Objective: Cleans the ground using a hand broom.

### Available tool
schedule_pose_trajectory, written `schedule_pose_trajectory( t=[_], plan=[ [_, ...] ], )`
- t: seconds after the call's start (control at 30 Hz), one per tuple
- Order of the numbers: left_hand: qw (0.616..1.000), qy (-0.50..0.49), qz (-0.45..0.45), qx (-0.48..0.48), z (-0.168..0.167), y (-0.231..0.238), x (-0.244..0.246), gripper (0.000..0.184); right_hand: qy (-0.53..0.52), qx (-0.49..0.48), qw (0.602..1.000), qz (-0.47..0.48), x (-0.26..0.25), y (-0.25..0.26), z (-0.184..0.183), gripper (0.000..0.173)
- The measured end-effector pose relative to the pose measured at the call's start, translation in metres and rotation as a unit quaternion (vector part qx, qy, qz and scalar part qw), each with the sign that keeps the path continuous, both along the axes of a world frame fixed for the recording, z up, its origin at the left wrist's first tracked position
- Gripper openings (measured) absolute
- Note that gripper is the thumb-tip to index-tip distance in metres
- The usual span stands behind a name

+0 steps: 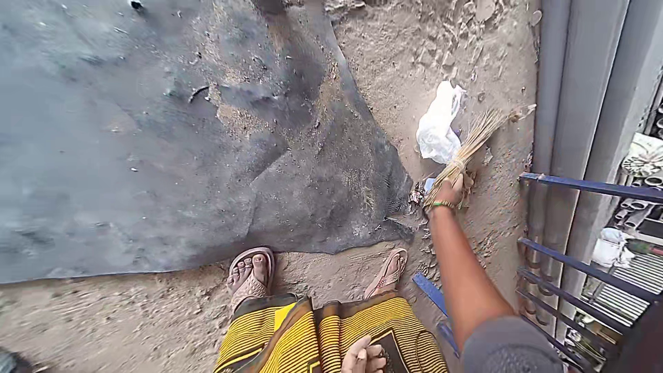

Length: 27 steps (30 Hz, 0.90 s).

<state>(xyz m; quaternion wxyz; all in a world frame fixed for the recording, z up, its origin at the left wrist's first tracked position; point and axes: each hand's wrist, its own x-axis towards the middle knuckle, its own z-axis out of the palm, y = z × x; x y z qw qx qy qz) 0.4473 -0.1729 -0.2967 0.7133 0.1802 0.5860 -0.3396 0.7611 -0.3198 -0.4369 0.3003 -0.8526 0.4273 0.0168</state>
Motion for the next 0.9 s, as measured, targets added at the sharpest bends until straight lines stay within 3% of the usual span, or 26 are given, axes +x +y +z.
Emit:
schedule_pose_trajectory(
  t=[0.13,0.33,0.43,0.6,0.73,0.9],
  plan=[
    [0.998,0.012,-0.058,0.021,-0.016,-0.011,-0.01,0.038,-0.083,0.086,0.992,0.034,-0.041,0.063,0.03,0.062],
    [0.994,0.019,-0.102,0.029,-0.03,-0.023,-0.025,0.038,-0.071,0.093,0.975,0.188,0.054,0.076,0.012,0.058],
    [0.994,0.016,-0.102,0.024,-0.029,-0.027,-0.028,0.038,-0.003,0.092,0.987,0.13,0.063,0.055,0.009,0.055],
    [0.995,0.007,-0.094,0.02,-0.03,-0.028,-0.032,0.037,0.039,0.099,0.994,0.029,-0.029,0.007,0.001,0.053],
    [0.994,0.012,-0.107,0.028,-0.028,-0.026,-0.029,0.037,0.06,0.075,0.994,-0.045,-0.105,0.018,0.021,0.053],
    [0.994,-0.003,-0.11,0.027,-0.028,-0.03,-0.029,0.038,-0.001,0.077,0.997,0.012,-0.138,0.052,0.056,0.06]
  ],
)
